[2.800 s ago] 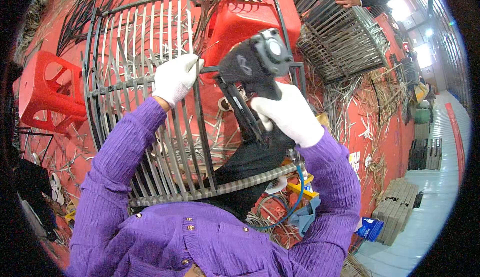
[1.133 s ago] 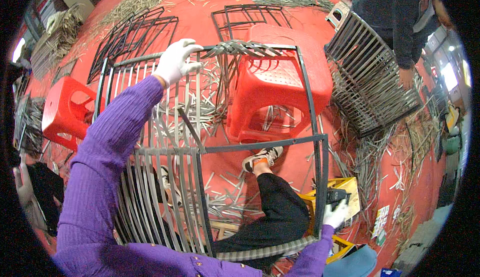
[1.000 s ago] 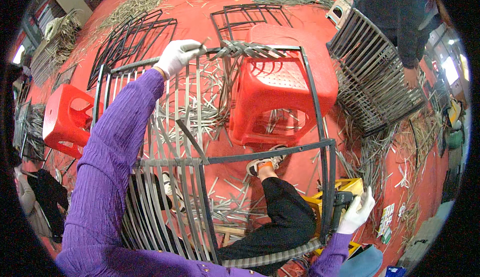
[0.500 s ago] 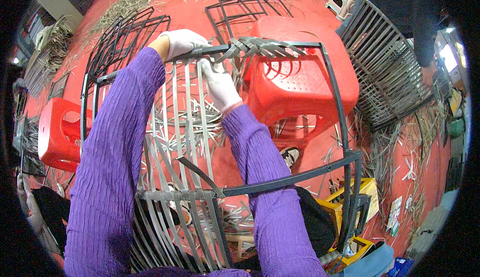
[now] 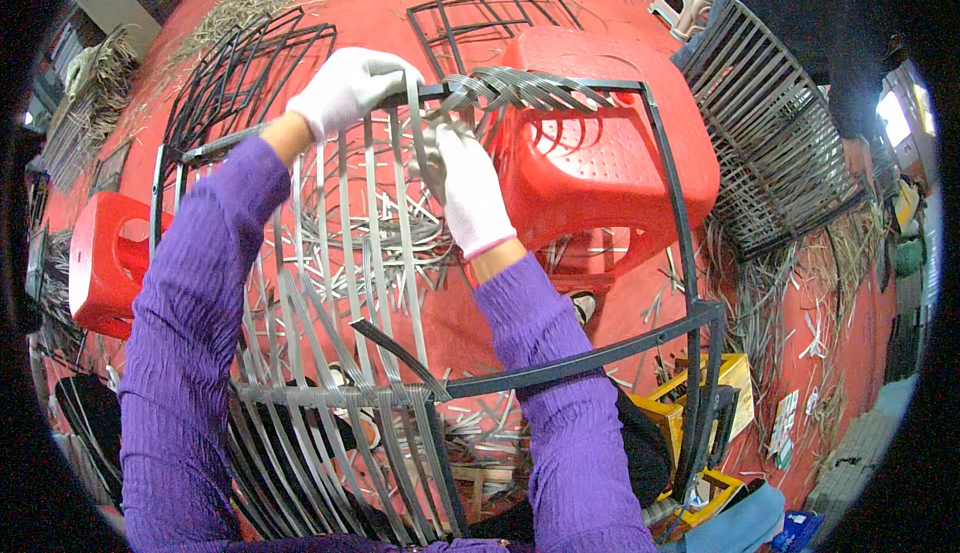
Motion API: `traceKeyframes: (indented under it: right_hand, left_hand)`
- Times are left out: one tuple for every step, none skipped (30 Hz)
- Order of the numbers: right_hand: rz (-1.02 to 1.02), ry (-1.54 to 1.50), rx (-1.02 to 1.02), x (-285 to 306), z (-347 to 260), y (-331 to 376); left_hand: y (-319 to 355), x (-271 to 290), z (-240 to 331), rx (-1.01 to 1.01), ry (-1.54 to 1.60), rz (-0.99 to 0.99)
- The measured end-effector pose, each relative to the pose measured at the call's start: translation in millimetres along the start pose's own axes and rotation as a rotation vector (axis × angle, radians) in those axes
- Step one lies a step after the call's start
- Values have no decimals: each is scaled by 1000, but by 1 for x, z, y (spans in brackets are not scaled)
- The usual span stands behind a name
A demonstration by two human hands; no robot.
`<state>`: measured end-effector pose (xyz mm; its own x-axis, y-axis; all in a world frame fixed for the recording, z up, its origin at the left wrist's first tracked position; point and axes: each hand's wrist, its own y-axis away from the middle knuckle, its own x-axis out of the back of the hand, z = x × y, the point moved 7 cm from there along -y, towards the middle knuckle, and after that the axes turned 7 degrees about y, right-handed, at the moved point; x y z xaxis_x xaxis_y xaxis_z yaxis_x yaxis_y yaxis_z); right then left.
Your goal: The person assembles a metal frame by hand, inserting and securing thin metal strips into a rectangular frame. They repeatedly position and fasten the strips, occasionally using a handheld tool to tighten connections. The work continues on the same frame throughout the clip.
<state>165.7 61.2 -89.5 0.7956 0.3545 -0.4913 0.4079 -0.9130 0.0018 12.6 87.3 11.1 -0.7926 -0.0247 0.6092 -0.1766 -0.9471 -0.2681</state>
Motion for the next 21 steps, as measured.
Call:
traceKeyframes:
  right_hand:
    - [-51,-75,-39,-3,6,-10]
    - [-96,-166,-63,-7,11,-20]
    - [-74,-259,-121,-7,17,-30]
    - [-102,-12,-143,-9,18,-41]
    - [-235,263,79,-17,4,-47]
    - [-314,541,271,-24,-7,-48]
    - [-261,739,257,-16,-4,-49]
    - [-280,897,335,-14,-1,-41]
    - [-253,1036,425,-5,0,-31]
    - [-227,840,215,15,21,-15]
    - [-179,586,-67,37,53,5]
    - [-182,458,-226,54,87,39]
    - [-145,368,-208,70,112,76]
    - [-117,159,-521,90,159,118]
    - [32,13,-782,111,202,165]
    - [52,2,-715,124,223,193]
    - [38,132,-630,139,234,220]
    - [-22,352,-688,150,245,246]
    - [-149,697,-650,157,240,262]
    - [-286,1052,-585,157,230,263]
    - [-440,1422,-530,153,213,263]
  left_hand:
    - [-10,-4,-12,179,106,-164]
    - [-15,-10,-19,293,80,-286]
    - [-19,-12,-22,366,56,-383]
    - [-27,-18,-12,224,-122,-428]
    - [-31,-16,-7,158,-315,-437]
    - [-32,-20,-2,92,-508,-444]
    - [-31,-20,2,39,-751,-433]
    - [-28,-16,0,156,-829,-313]
    - [-19,-4,2,219,-596,-77]
    - [-9,-6,7,172,-373,0]
    - [2,-3,11,112,-159,88]
    - [10,-5,13,78,-87,95]
    - [14,-4,16,24,-84,104]
    - [19,-4,16,15,-99,96]
    - [22,-3,18,-20,-105,93]
    - [23,-3,20,-49,-72,85]
    - [23,-3,14,34,-68,59]
    - [22,-5,11,88,-48,25]
    - [19,-7,9,120,-30,-6]
    - [16,-7,8,144,-21,-20]
    - [14,-6,12,89,-61,-8]
